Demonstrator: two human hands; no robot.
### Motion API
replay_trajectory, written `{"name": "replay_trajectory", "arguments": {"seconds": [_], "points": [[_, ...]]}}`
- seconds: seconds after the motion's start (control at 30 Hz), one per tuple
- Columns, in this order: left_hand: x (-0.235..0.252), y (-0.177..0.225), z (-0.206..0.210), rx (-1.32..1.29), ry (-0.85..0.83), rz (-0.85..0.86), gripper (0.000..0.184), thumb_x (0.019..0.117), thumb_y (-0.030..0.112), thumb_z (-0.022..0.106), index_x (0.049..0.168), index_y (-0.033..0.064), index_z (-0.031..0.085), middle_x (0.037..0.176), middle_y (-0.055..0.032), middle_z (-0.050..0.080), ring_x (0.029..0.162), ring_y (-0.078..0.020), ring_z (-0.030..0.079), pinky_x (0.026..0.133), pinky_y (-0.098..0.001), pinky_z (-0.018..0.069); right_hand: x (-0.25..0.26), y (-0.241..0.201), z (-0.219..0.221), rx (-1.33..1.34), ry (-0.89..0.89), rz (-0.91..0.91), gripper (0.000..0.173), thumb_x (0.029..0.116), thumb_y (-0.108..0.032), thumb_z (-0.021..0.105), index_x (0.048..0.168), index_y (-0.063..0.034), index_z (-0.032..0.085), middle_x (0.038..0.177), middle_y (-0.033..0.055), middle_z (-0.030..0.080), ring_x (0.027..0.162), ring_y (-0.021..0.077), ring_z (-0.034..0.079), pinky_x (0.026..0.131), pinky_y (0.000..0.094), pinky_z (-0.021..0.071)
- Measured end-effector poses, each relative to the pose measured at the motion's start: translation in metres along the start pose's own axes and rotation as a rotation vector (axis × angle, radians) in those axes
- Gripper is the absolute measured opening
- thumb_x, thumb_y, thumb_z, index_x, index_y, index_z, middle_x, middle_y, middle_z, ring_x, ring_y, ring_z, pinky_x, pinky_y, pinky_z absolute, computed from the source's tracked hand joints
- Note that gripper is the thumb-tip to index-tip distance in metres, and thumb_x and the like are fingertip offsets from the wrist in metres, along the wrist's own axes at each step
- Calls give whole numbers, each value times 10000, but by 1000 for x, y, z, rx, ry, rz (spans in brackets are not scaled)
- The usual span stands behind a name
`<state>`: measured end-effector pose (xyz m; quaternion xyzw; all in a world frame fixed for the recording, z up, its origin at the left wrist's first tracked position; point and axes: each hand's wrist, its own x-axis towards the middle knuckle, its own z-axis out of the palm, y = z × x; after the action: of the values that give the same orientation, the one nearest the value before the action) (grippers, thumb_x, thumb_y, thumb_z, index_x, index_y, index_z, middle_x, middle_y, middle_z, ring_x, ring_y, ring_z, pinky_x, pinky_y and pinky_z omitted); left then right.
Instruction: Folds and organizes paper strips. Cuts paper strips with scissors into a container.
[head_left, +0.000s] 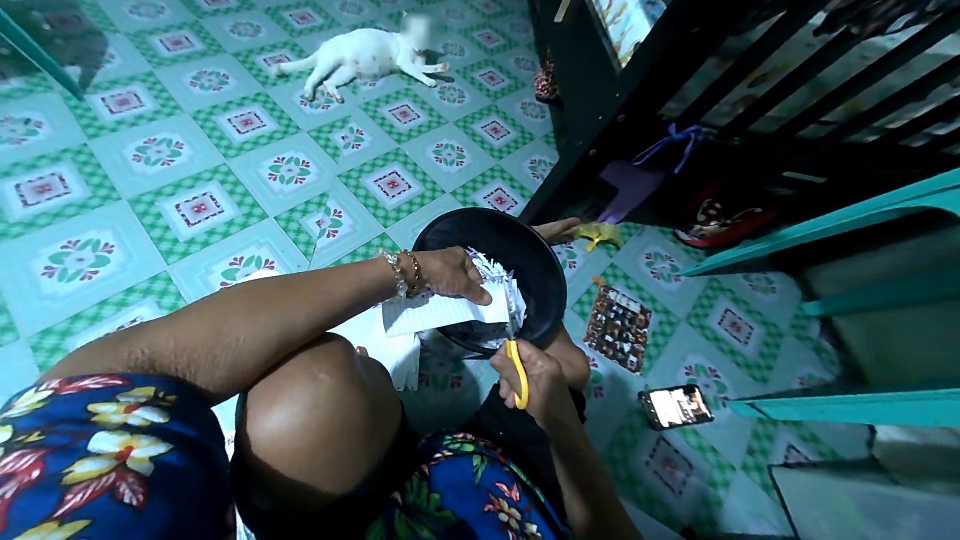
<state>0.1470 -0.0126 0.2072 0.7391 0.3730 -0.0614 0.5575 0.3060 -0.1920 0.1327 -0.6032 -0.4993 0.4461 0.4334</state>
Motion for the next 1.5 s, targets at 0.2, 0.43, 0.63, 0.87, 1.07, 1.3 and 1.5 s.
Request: {"name": "replay_trajectory", "arguments": {"seconds": [0.2, 0.43, 0.63, 0.87, 1.07, 1.3, 1.5], "points": [[1, -2, -2, -23, 11, 24, 298, 1001, 178, 667, 739, 39, 633, 621, 35, 531, 539, -15, 461, 542, -199, 388, -1, -2, -5, 55, -20, 67, 85, 982, -113, 603, 944, -37, 610, 581, -98, 589, 469, -32, 565, 478, 131, 499], [-5, -4, -10, -149, 136, 101, 322, 1014, 154, 643, 708, 57, 612, 590, 37, 560, 497, 0, 490, 494, -175, 399, -16, -21, -21, -114, -132, 257, 337, 935, -213, 630, 1142, 47, 575, 699, -70, 605, 595, -13, 599, 609, 167, 529], [-2, -4, -6, -104, 94, 172, 323, 1004, 139, 655, 694, 56, 617, 580, 47, 548, 495, 5, 473, 496, -174, 388, -7, -20, -16, -104, -77, 79, 297, 939, -202, 633, 1107, 40, 600, 705, -80, 606, 589, -44, 586, 586, 133, 513], [-2, -2, -5, -1, 74, 223, 365, 1005, 143, 654, 656, 61, 586, 561, 55, 486, 492, -2, 419, 491, -184, 334, -5, -18, -15, -109, -56, 59, 296, 933, -209, 652, 1095, 35, 609, 704, -79, 609, 588, -49, 590, 583, 124, 515], [0, -3, -6, 0, 98, 244, 365, 1013, 155, 644, 665, 64, 582, 564, 56, 481, 497, -5, 420, 498, -190, 336, -9, -20, -16, -197, -73, 68, 364, 936, -249, 649, 1122, 62, 613, 723, -42, 612, 599, -31, 581, 597, 150, 513], [-2, 1, -4, -12, 76, 227, 350, 1001, 142, 661, 669, 56, 590, 570, 52, 498, 501, 0, 431, 500, -184, 346, -6, -18, -14, -151, -54, 52, 308, 941, -225, 643, 1086, 45, 609, 691, -75, 595, 575, -54, 571, 570, 124, 503], [-2, 1, -4, -54, 46, 190, 327, 1008, 142, 650, 699, 41, 618, 577, 38, 534, 491, 0, 452, 491, -178, 363, -8, -4, -10, -175, 27, -39, 209, 929, -186, 673, 965, 16, 629, 613, -89, 567, 484, -74, 527, 486, 100, 468]]}}
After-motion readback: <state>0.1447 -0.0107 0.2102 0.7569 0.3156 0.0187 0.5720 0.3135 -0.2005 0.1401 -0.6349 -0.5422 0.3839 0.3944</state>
